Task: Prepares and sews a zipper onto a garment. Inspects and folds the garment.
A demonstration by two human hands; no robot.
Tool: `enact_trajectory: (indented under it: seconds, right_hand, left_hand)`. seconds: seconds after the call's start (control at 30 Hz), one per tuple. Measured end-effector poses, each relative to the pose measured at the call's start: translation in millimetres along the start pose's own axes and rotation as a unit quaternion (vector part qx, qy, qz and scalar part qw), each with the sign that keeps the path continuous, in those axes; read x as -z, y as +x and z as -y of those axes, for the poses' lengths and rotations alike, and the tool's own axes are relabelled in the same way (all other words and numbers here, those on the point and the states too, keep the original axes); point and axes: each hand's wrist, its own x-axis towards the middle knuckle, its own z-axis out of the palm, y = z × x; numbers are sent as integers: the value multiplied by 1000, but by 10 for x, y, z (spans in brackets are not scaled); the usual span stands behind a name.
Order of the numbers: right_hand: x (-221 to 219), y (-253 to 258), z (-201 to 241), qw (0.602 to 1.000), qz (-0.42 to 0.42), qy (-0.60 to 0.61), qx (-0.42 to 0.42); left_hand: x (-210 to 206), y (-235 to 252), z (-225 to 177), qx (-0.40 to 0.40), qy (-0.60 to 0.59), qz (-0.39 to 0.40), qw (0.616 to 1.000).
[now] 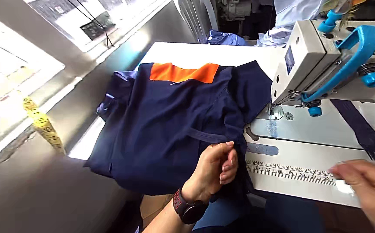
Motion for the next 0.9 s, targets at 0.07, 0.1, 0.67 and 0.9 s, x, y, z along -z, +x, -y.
enact_trajectory:
  seconds: [0.07,0.1,0.67,0.9]
  right_hand:
    - [-668,58,198,989,102,105,-14]
    - [-901,116,304,977,155,137,-42]
    - [-1483,360,630,970,177,166,9]
    - [-1589,729,559,931,125,43,341]
  left_hand:
    - [-43,40,22,5,-8,12,1000]
    - [-64,40,35,4,-8,16,1000]
    - [164,-27,-538,-390,783,50,481]
    - [292,-10,-574,-418,743,46,521]
